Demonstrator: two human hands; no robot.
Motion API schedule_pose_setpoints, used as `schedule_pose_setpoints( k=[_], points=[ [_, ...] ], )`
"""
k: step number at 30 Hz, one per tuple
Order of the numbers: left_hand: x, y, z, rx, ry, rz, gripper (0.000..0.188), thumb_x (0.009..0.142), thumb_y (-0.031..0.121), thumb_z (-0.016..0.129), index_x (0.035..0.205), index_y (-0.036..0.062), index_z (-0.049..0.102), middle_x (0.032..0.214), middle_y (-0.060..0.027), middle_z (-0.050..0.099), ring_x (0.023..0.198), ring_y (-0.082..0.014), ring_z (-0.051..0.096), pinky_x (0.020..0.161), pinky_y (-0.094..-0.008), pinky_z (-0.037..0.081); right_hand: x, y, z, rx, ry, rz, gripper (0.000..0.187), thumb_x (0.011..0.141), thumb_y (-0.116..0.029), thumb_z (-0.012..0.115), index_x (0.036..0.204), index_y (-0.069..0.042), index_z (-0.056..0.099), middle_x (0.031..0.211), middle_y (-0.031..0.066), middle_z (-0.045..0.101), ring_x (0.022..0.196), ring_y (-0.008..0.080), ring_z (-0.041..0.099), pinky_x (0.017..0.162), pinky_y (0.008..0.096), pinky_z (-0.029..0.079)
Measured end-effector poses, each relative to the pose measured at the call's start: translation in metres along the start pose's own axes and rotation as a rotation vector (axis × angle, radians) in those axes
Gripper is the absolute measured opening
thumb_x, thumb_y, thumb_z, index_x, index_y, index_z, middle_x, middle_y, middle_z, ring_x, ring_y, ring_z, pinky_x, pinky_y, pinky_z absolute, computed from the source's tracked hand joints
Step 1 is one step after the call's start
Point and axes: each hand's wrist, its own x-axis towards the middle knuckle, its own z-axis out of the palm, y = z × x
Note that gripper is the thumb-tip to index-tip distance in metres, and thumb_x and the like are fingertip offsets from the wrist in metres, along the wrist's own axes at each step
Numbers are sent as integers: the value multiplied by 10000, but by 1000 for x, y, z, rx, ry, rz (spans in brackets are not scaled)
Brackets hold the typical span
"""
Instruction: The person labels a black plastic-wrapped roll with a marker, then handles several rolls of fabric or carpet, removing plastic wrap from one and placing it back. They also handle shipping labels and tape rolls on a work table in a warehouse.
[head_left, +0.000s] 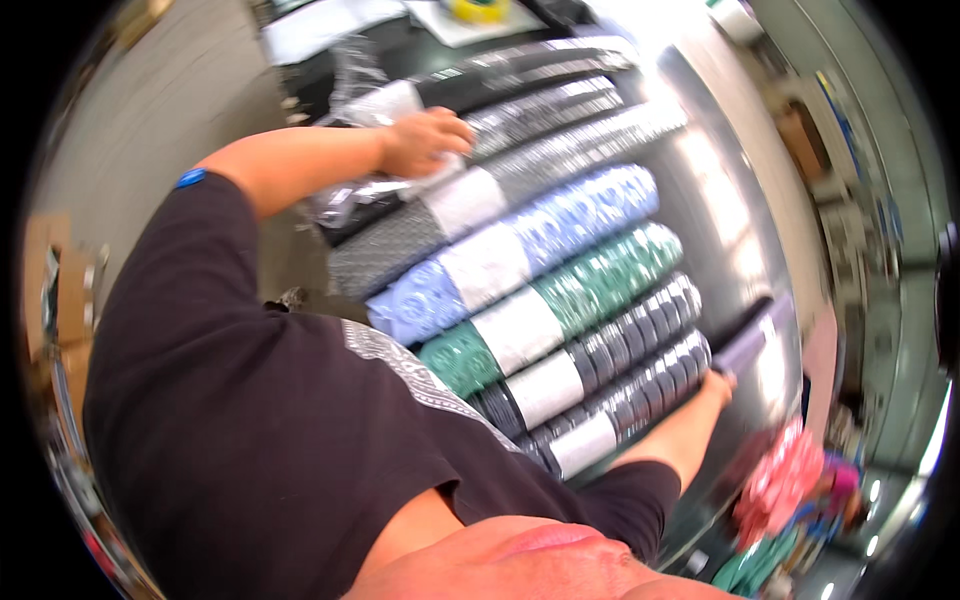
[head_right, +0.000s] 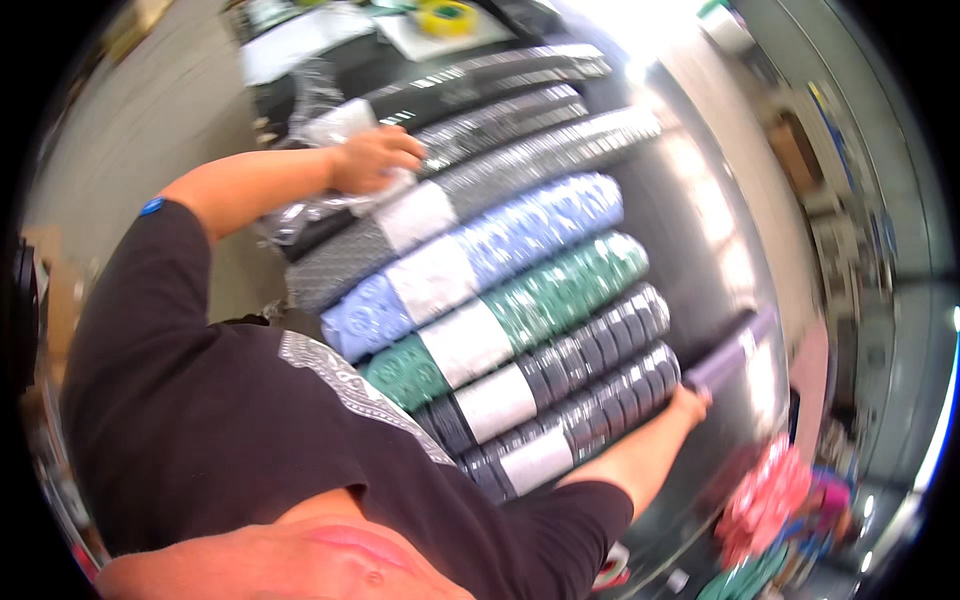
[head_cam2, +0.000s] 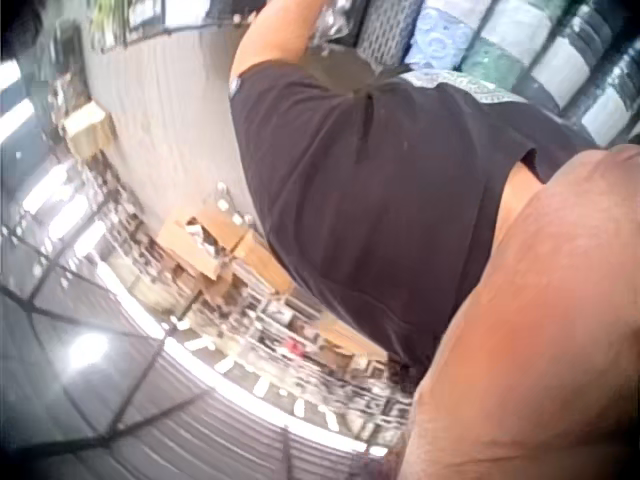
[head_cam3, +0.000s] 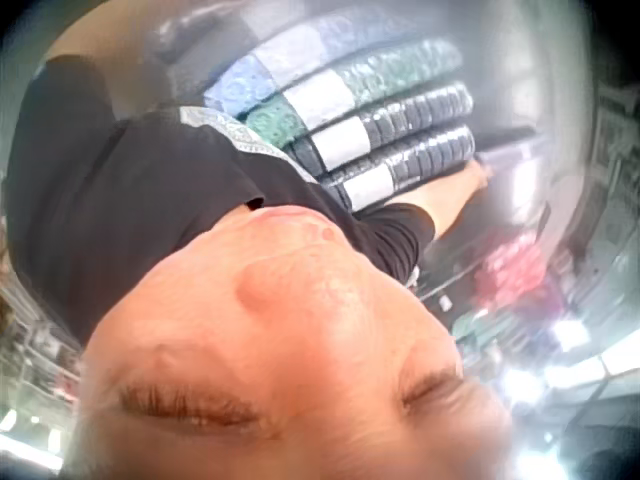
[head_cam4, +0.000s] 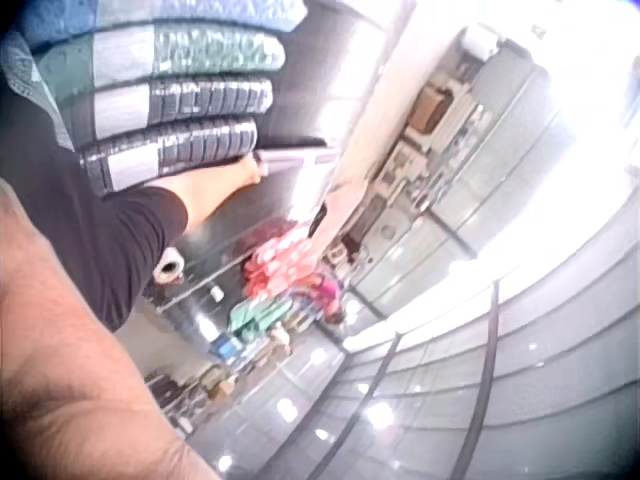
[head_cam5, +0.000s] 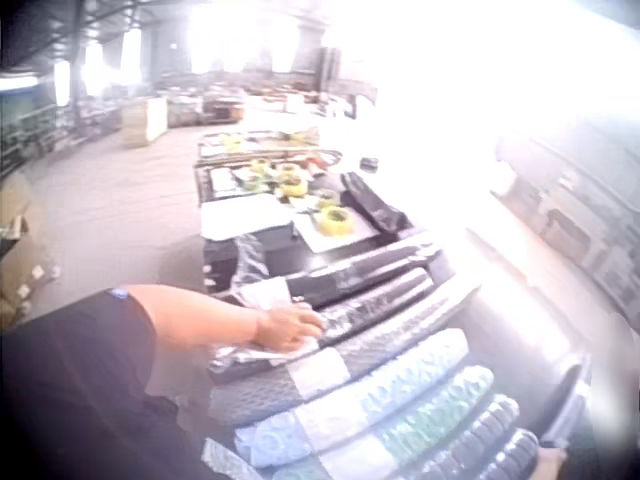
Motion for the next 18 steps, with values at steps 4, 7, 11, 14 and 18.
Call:
schedule_pose_setpoints(
  k=[4,7,11,14,18],
  points=[
    [-25,22,-10,91,-37,-125,445,708,28,656,1128,168,617,1315,-71,526,1115,-334,507,953,-431,466,-100,-108,-44,66,104,97,891,783,-530,641,1503,-153,275,1583,153,218,1333,431,428,1010,669,363],
    [-15,16,-3,83,-36,-93,372,730,51,655,1078,181,647,1226,-63,580,1085,-317,537,894,-408,505,-126,-109,-58,202,546,-361,907,807,-455,717,1475,4,310,1557,236,240,1315,444,428,1077,533,374],
    [31,68,-82,-511,538,-308,138,748,-1,622,857,80,648,890,-66,628,877,-241,614,779,-327,497,-354,-227,-138,843,-215,-1304,1085,719,-213,835,1567,-151,160,1603,99,228,1387,343,371,1106,534,308],
    [13,97,-159,-1060,834,-303,144,768,-33,566,872,50,620,869,-65,609,851,-188,596,783,-288,473,-502,-298,-140,985,-725,-1469,1325,652,-288,866,1561,-160,-89,1626,109,89,1467,392,188,1121,614,217],
    [-102,58,-203,-920,833,82,168,820,52,646,979,29,597,1010,-79,612,982,-227,578,892,-355,453,-647,-366,-141,1608,-1503,-833,562,963,-246,519,1428,22,353,1378,149,464,1211,305,529,958,453,480]
  ],
)
